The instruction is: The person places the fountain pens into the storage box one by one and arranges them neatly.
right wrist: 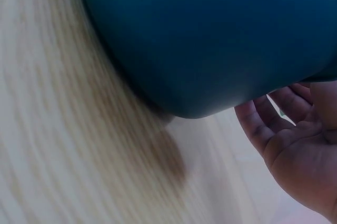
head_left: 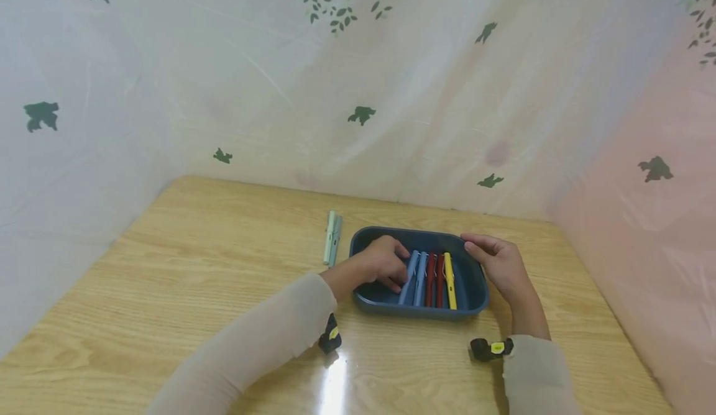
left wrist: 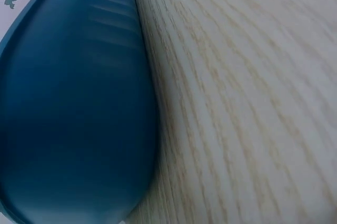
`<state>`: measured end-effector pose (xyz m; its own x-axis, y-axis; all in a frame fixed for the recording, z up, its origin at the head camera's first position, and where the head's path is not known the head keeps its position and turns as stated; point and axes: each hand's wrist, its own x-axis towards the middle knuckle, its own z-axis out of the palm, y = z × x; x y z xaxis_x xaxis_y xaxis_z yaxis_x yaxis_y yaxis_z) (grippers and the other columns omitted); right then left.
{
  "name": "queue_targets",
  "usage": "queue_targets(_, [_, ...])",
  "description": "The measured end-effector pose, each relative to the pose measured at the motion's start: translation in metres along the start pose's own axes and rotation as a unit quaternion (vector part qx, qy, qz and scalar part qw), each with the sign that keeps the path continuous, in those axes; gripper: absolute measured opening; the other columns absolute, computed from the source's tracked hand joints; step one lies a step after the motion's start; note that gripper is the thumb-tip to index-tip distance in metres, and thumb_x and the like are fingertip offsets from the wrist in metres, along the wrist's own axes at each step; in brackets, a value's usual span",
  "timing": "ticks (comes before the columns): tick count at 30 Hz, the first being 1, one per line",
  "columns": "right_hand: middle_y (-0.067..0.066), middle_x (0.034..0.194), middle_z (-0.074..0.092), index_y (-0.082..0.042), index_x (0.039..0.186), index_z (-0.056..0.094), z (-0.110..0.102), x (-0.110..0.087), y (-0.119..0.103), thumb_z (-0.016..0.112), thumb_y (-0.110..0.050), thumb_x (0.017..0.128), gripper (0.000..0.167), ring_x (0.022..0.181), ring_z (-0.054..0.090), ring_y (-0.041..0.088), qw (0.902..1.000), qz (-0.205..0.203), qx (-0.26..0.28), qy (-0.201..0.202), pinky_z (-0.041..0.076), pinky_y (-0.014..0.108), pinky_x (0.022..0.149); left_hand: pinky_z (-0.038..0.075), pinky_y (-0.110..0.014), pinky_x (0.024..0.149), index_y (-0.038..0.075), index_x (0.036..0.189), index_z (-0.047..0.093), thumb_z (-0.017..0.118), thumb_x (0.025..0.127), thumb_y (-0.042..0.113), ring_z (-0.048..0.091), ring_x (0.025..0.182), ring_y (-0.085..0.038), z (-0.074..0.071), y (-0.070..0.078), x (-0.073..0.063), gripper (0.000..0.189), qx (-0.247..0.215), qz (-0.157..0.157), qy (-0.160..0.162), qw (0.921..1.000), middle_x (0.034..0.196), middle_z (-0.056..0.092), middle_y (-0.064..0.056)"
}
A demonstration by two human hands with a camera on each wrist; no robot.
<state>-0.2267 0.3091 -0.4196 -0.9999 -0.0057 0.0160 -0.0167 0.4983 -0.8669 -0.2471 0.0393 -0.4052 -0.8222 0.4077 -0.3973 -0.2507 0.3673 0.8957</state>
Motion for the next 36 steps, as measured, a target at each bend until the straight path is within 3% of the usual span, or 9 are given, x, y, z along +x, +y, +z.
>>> queue_targets(8, [0.011, 0.148, 0.056, -0.008, 0.14, 0.062, 0.0005, 0.0002, -0.0009, 0.06, -0.044, 0.102, 0.053, 0.139, 0.048, 0.028, 1.0, -0.002, -0.005, 0.002, 0.049, 0.026, 0.105, 0.065, -0.037, 0.063, -0.009, 0.127, 0.057, 0.071, 0.075, -0.027, 0.073, 0.07, -0.033, 0.0047, -0.0013, 0.0019, 0.057, -0.034, 0.007, -0.003, 0.9994, 0.087, 0.064, -0.022])
queue_targets(18, [0.013, 0.147, 0.057, -0.006, 0.14, 0.063, 0.0016, 0.0009, -0.0033, 0.061, -0.042, 0.103, 0.052, 0.14, 0.047, 0.03, 0.9999, 0.001, -0.007, 0.009, 0.044, 0.049, 0.113, 0.065, -0.037, 0.061, -0.008, 0.123, 0.057, 0.071, 0.073, -0.028, 0.074, 0.069, -0.038, 0.0075, -0.0005, -0.0025, 0.055, -0.031, 0.019, 0.012, 0.9993, 0.088, 0.062, -0.022])
queue_targets(25, [0.013, 0.148, 0.056, -0.006, 0.14, 0.062, 0.0016, 0.0001, -0.0021, 0.061, -0.043, 0.102, 0.053, 0.141, 0.046, 0.031, 0.9999, 0.004, -0.008, 0.008, 0.042, 0.051, 0.114, 0.065, -0.038, 0.063, -0.008, 0.123, 0.056, 0.072, 0.073, -0.027, 0.074, 0.074, -0.041, 0.0088, 0.0007, -0.0053, 0.056, -0.032, 0.015, 0.013, 0.9993, 0.088, 0.062, -0.021])
queue_targets(36, [0.014, 0.148, 0.055, -0.006, 0.14, 0.062, 0.0014, -0.0005, -0.003, 0.06, -0.042, 0.103, 0.052, 0.141, 0.046, 0.031, 1.0, 0.002, -0.008, 0.005, 0.043, 0.051, 0.114, 0.065, -0.036, 0.062, -0.007, 0.128, 0.055, 0.073, 0.075, -0.025, 0.071, 0.06, -0.029, 0.0044, 0.0006, -0.0025, 0.058, -0.023, 0.013, 0.002, 0.9996, 0.089, 0.062, -0.019])
